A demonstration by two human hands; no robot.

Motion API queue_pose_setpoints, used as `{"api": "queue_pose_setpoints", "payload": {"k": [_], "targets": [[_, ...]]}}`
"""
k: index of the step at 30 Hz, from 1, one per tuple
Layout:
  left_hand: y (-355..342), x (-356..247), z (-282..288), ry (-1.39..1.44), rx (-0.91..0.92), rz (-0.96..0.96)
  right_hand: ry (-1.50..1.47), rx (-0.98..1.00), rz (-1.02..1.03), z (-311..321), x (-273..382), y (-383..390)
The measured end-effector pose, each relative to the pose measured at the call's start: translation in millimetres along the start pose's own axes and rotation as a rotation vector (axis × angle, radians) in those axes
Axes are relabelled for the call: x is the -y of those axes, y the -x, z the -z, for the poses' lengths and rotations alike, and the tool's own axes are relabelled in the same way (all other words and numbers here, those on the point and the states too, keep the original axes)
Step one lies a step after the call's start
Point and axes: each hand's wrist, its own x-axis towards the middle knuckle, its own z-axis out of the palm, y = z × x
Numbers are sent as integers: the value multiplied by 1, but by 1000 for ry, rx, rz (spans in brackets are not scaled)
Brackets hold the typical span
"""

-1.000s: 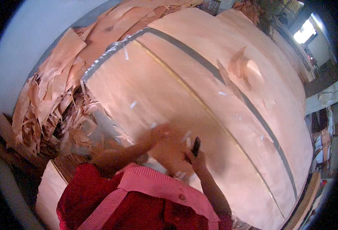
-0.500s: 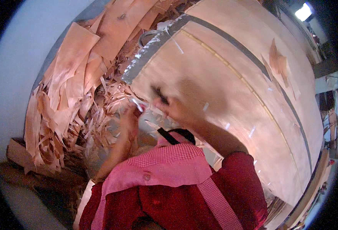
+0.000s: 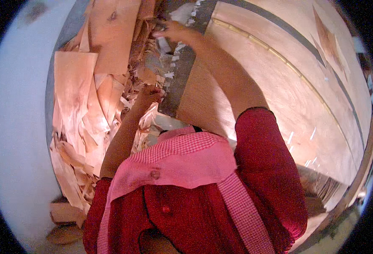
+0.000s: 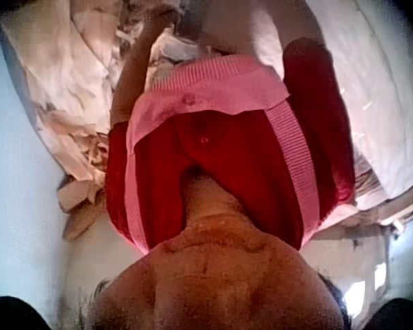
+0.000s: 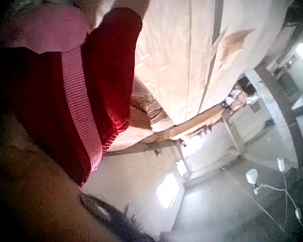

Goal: The person cuts wood veneer sheets using a hand knife, following a layout guide and clearing away scraps.

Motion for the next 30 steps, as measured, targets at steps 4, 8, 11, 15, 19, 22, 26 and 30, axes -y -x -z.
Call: {"api": "queue_pose_setpoints", "payload": {"k": [4, 8, 11, 15, 19, 22, 26, 30], "targets": [[-63, -3, 10, -769, 359, 47, 321, -53, -72, -10, -31, -3], [-78, -2, 6, -595, 494, 192, 20, -262, -429, -14, -47, 67], [-77, 20, 2, -544, 523, -233, -378, -553, -612, -35, -32, 120], [-88, 15, 1, -643, 689, -51, -587, -887, -729, -76, -12, 183], [-111, -14, 9, -485, 785, -111, -759, -1135, -754, -127, -20, 207], [-147, -115, -30, -745, 742, -505, -982, -1307, -701, -144, -6, 224], [-264, -200, -102, -1041, 294, -1516, -1017, -1197, -632, -147, 3, 188], [-294, -188, -140, -1376, 419, -1392, -1014, -1212, -608, -148, 3, 202]]}}
